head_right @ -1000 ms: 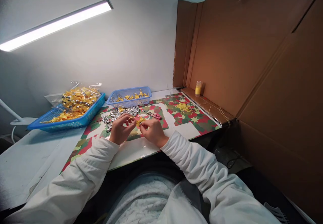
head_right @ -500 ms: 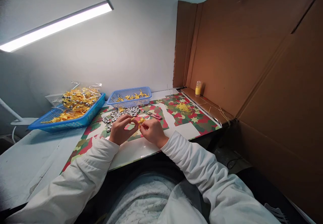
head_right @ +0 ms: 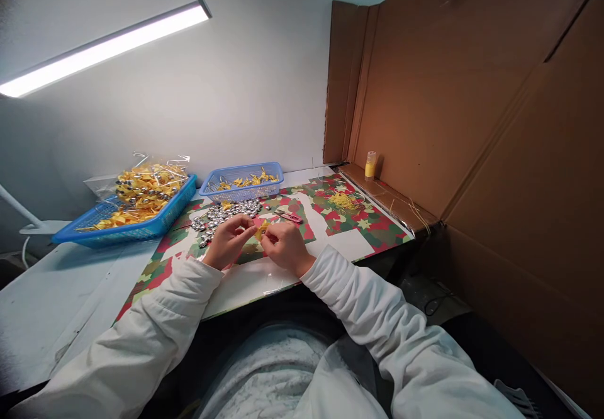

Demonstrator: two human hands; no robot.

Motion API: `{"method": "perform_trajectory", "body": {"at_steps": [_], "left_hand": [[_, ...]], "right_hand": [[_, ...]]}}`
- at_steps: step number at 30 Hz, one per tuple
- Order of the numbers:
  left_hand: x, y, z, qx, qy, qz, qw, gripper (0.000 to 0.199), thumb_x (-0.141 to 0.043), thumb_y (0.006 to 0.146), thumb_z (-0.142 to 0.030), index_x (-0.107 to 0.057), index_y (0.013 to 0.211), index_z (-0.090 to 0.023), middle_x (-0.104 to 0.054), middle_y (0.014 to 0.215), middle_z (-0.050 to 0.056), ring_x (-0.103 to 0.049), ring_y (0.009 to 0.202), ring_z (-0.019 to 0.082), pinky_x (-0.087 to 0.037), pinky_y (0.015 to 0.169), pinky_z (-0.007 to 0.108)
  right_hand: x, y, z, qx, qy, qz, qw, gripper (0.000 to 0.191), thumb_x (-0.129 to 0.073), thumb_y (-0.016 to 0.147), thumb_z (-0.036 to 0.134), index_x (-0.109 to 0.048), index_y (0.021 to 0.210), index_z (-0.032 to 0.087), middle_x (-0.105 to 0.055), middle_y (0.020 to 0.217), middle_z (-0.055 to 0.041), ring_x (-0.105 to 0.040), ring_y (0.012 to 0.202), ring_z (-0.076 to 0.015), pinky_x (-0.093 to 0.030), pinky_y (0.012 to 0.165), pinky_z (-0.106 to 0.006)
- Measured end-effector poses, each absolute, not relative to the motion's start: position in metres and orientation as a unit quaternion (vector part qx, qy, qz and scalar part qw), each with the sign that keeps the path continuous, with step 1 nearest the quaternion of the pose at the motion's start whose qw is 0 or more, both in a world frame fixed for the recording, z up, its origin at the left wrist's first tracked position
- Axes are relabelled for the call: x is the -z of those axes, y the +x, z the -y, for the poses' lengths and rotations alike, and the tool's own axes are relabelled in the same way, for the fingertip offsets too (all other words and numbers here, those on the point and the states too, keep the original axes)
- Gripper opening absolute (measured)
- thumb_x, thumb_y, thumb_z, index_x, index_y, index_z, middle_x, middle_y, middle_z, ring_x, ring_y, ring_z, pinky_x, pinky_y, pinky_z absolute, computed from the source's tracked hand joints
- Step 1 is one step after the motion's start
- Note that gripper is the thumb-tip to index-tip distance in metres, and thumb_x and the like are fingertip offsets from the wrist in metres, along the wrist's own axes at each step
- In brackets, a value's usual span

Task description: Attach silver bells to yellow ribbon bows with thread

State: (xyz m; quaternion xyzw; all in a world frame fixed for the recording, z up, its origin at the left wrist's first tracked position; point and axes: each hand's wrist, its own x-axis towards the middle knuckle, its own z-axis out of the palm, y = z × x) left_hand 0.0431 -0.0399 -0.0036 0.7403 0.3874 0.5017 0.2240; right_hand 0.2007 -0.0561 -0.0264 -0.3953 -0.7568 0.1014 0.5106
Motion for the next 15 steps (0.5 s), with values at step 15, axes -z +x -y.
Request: {"method": "perform_trajectory", "body": {"at_steps": [15], "left_hand": [[-0.0025,0.0434,0.0460,-0.473,0.656,-0.410,0.422,0.026,-0.070,0.062,-0.036,-0.066,0.078,-0.016,-0.067,0.075,0.004,-0.057,0.064,0.014,-0.045,0.056,0.024]], "right_hand": [[0.0254,0.2030,0.0545,-0.115,-0.353,0.748,0.550,0.025,-0.048,0.076,0.017,-0.036,0.054,0.020,-0.041,0.054,0.0030,-0.039,0.054,-0.0118,-0.032,0.057,-0.027]]}}
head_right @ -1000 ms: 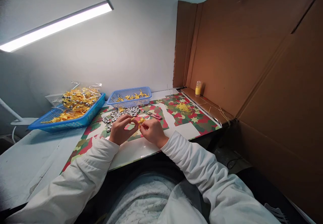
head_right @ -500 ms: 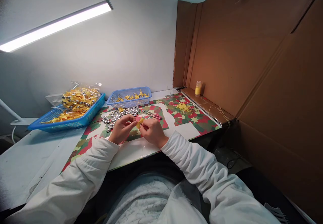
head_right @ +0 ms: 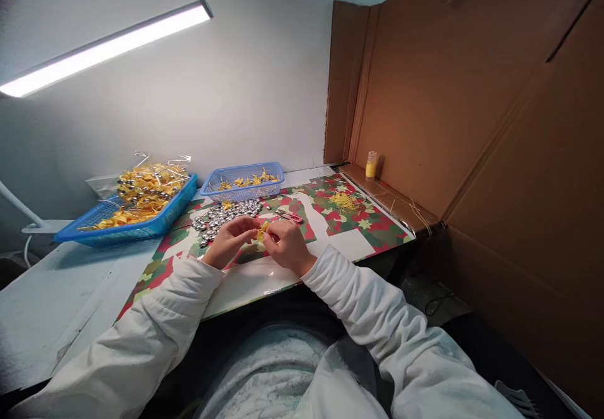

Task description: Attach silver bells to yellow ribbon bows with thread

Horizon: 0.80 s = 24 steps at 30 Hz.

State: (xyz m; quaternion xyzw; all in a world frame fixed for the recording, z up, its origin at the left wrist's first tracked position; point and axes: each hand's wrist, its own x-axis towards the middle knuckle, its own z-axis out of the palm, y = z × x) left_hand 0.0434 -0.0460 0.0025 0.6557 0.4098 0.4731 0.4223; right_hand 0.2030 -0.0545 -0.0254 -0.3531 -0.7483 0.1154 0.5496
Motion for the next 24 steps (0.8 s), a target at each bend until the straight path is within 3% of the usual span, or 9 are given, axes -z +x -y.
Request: {"method": "perform_trajectory", "body": {"at_steps": [5,9,11,16,24], "left_hand": [[0.002,0.039,0.040,-0.486,0.626,-0.410,0.451,0.023,-0.061,0.066,-0.036,-0.071,0.072,-0.015,-0.069,0.074,0.006,-0.056,0.062,0.015,-0.044,0.057,0.026],[0.004,0.033,0.034,-0.467,0.598,-0.362,0.542,0.046,-0.046,0.071,-0.052,-0.073,0.069,-0.014,-0.072,0.077,0.012,-0.059,0.066,0.019,-0.045,0.057,0.029],[0.004,0.032,0.033,-0.465,0.598,-0.355,0.547,0.048,-0.045,0.072,-0.054,-0.072,0.069,-0.014,-0.071,0.075,0.011,-0.059,0.065,0.019,-0.045,0.056,0.029],[0.001,0.033,0.038,-0.470,0.680,-0.359,0.434,0.023,-0.069,0.068,-0.038,-0.068,0.072,-0.016,-0.066,0.070,0.004,-0.055,0.061,0.014,-0.044,0.058,0.026],[-0.002,0.033,0.044,-0.465,0.800,-0.316,0.208,0.012,-0.066,0.074,-0.029,-0.064,0.073,-0.017,-0.062,0.066,0.001,-0.050,0.058,0.011,-0.041,0.055,0.024]], "right_hand": [[0.023,0.204,0.055,-0.140,-0.335,0.751,0.551,0.023,-0.047,0.076,0.017,-0.038,0.055,0.020,-0.042,0.055,0.0027,-0.041,0.056,-0.0124,-0.034,0.058,-0.028],[0.021,0.206,0.057,-0.162,-0.306,0.760,0.550,0.021,-0.046,0.077,0.017,-0.040,0.057,0.020,-0.044,0.056,0.0023,-0.042,0.058,-0.0130,-0.036,0.060,-0.028],[0.020,0.207,0.057,-0.171,-0.296,0.763,0.549,0.020,-0.046,0.078,0.017,-0.041,0.059,0.020,-0.045,0.058,0.0021,-0.043,0.060,-0.0132,-0.037,0.061,-0.028],[0.020,0.208,0.057,-0.179,-0.282,0.766,0.550,0.021,-0.045,0.081,0.020,-0.041,0.061,0.020,-0.044,0.061,0.0017,-0.043,0.062,-0.0135,-0.037,0.062,-0.028],[0.019,0.209,0.057,-0.176,-0.286,0.764,0.551,0.020,-0.045,0.081,0.017,-0.040,0.062,0.021,-0.044,0.062,0.0017,-0.042,0.063,-0.0134,-0.036,0.062,-0.028]]}}
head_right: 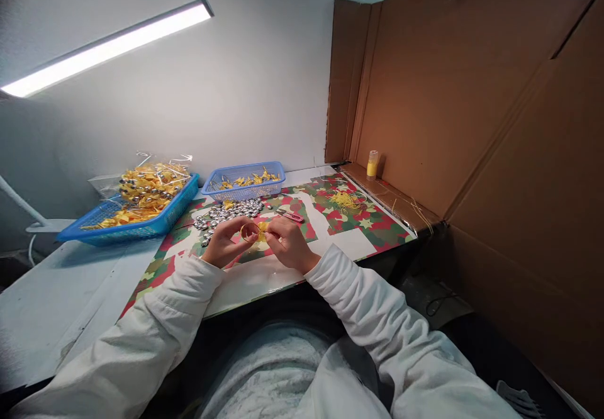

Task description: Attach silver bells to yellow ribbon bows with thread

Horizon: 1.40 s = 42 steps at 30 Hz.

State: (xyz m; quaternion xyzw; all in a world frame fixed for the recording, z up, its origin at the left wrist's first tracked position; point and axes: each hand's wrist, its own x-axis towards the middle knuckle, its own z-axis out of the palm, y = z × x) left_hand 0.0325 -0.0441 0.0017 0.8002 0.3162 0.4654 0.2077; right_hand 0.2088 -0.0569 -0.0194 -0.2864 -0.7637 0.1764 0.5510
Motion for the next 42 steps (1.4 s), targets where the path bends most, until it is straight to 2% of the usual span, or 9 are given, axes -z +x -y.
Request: {"method": "perform_trajectory", "body": {"at_steps": [9,15,26,35,42], "left_hand": [[0.002,0.033,0.041,-0.462,0.834,-0.289,0.086,0.009,-0.064,0.077,-0.023,-0.064,0.070,-0.018,-0.066,0.070,0.002,-0.050,0.055,0.009,-0.044,0.052,0.022],[0.003,0.036,0.042,-0.463,0.824,-0.317,0.079,0.014,-0.060,0.078,-0.024,-0.060,0.065,-0.018,-0.065,0.067,0.002,-0.049,0.054,0.010,-0.043,0.053,0.022],[-0.001,0.041,0.047,-0.474,0.772,-0.379,0.190,0.017,-0.060,0.075,-0.031,-0.060,0.063,-0.019,-0.061,0.061,0.000,-0.045,0.053,0.010,-0.039,0.052,0.023],[0.000,0.043,0.044,-0.475,0.714,-0.360,0.367,0.030,-0.065,0.073,-0.043,-0.059,0.062,-0.016,-0.056,0.059,-0.001,-0.046,0.055,0.010,-0.039,0.054,0.023],[-0.001,0.045,0.043,-0.458,0.674,-0.384,0.435,0.028,-0.066,0.070,-0.042,-0.060,0.063,-0.016,-0.053,0.055,-0.002,-0.046,0.052,0.010,-0.039,0.053,0.023]], "right_hand": [[0.021,0.209,0.056,-0.159,-0.292,0.770,0.545,0.021,-0.044,0.083,0.017,-0.042,0.062,0.021,-0.046,0.062,0.0011,-0.044,0.064,-0.0145,-0.037,0.065,-0.030],[0.022,0.208,0.055,-0.148,-0.306,0.760,0.553,0.021,-0.045,0.082,0.018,-0.041,0.062,0.021,-0.045,0.062,0.0015,-0.042,0.063,-0.0139,-0.036,0.063,-0.029],[0.021,0.210,0.057,-0.130,-0.309,0.752,0.568,0.021,-0.044,0.082,0.020,-0.039,0.061,0.021,-0.045,0.060,0.0016,-0.042,0.060,-0.0137,-0.036,0.061,-0.029],[0.020,0.211,0.059,-0.140,-0.292,0.745,0.583,0.022,-0.044,0.083,0.019,-0.039,0.062,0.021,-0.044,0.060,0.0020,-0.042,0.059,-0.0131,-0.035,0.061,-0.029],[0.022,0.212,0.059,-0.117,-0.309,0.736,0.591,0.023,-0.044,0.084,0.022,-0.040,0.061,0.021,-0.044,0.061,0.0015,-0.042,0.061,-0.0136,-0.036,0.061,-0.029]]}}
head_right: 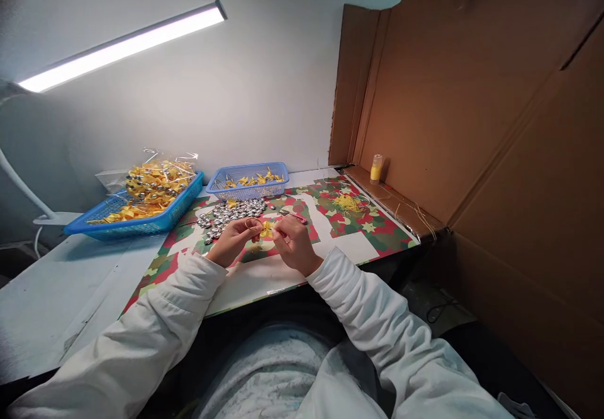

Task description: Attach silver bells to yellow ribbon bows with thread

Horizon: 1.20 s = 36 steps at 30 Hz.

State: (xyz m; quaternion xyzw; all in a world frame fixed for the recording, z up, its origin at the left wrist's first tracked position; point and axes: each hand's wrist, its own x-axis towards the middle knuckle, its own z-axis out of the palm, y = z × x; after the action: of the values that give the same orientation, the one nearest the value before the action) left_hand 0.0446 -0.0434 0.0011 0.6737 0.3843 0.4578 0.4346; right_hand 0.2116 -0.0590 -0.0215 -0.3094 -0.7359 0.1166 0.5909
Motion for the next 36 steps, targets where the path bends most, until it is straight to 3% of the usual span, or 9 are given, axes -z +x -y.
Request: {"method": "perform_trajectory", "body": {"at_steps": [13,27,36], "left_hand": [[-0.0016,0.0470,0.0436,-0.474,0.650,-0.386,0.451,0.030,-0.067,0.066,-0.044,-0.058,0.061,-0.016,-0.051,0.054,-0.002,-0.045,0.050,0.009,-0.039,0.052,0.023],[0.0023,0.0468,0.0433,-0.505,0.643,-0.379,0.434,0.024,-0.069,0.067,-0.039,-0.061,0.064,-0.017,-0.060,0.063,0.000,-0.048,0.053,0.009,-0.042,0.053,0.023],[0.0060,0.0497,0.0468,-0.546,0.673,-0.387,0.316,0.023,-0.068,0.070,-0.037,-0.058,0.064,-0.017,-0.061,0.065,0.001,-0.051,0.057,0.011,-0.042,0.054,0.023]], "right_hand": [[0.0194,0.2122,0.0606,-0.096,-0.320,0.728,0.598,0.025,-0.044,0.085,0.023,-0.040,0.061,0.021,-0.045,0.060,0.0012,-0.043,0.060,-0.0139,-0.036,0.060,-0.029],[0.0185,0.2116,0.0627,-0.080,-0.323,0.727,0.601,0.025,-0.043,0.086,0.024,-0.041,0.061,0.022,-0.046,0.059,0.0010,-0.044,0.059,-0.0144,-0.036,0.060,-0.030],[0.0191,0.2094,0.0654,0.005,-0.321,0.749,0.579,0.021,-0.045,0.085,0.018,-0.043,0.064,0.022,-0.047,0.061,0.0003,-0.044,0.063,-0.0162,-0.037,0.067,-0.033]]}}
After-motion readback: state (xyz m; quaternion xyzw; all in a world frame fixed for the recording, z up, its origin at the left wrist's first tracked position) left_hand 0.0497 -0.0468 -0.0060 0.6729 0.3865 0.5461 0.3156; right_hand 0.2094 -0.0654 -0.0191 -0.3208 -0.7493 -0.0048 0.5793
